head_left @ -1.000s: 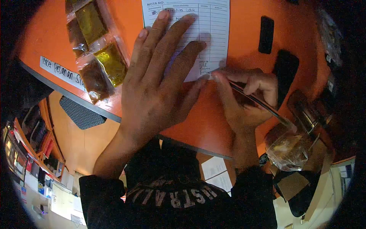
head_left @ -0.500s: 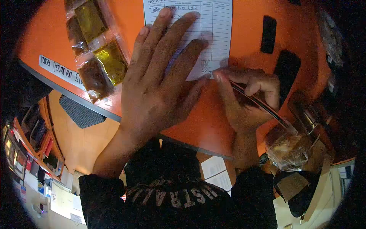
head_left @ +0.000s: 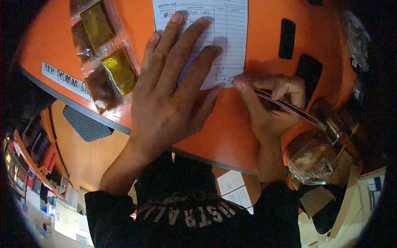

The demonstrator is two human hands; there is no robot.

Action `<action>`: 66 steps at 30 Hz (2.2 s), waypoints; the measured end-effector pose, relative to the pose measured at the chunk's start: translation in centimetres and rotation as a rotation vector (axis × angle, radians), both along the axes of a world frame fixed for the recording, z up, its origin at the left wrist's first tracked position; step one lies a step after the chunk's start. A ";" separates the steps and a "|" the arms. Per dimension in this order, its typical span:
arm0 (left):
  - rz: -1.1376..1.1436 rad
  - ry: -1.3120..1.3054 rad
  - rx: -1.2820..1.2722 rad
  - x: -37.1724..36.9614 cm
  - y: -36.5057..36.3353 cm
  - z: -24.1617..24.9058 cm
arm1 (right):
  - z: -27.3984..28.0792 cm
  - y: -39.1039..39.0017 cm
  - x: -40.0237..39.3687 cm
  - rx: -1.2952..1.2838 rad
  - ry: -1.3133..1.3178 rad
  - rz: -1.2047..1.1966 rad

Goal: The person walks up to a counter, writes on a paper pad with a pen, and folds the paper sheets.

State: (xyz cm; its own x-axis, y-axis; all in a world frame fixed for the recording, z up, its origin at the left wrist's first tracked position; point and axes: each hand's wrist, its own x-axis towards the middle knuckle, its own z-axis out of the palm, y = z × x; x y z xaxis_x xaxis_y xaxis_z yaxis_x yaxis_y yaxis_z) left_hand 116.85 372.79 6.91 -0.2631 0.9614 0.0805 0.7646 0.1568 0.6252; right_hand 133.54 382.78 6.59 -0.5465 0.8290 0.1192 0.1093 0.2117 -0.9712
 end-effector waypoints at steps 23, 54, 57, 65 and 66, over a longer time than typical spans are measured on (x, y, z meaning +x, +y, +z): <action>-0.001 0.039 -0.004 0.2 0.1 0.0 | -0.3 -0.4 0.0 0.058 -0.030 0.023; -0.009 0.039 -0.018 0.2 0.2 0.1 | 0.1 0.4 0.7 -0.099 0.079 -0.087; -0.013 0.029 -0.029 0.2 0.1 0.2 | 0.2 0.8 1.0 -0.046 0.040 -0.072; -0.024 0.041 -0.025 0.6 0.1 0.9 | 2.0 0.8 -0.1 -0.304 -0.176 -0.236; -0.028 0.050 0.000 0.4 0.0 1.1 | 3.0 0.9 -0.3 -0.270 -0.140 -0.231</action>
State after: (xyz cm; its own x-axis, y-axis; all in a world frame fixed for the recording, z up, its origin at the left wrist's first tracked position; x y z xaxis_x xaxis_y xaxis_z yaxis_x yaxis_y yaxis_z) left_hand 117.29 372.80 7.98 -0.2316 0.9684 0.0929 0.7990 0.1349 0.5860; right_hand 133.28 383.68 9.55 -0.3371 0.9235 -0.1832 0.2595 -0.0959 -0.9610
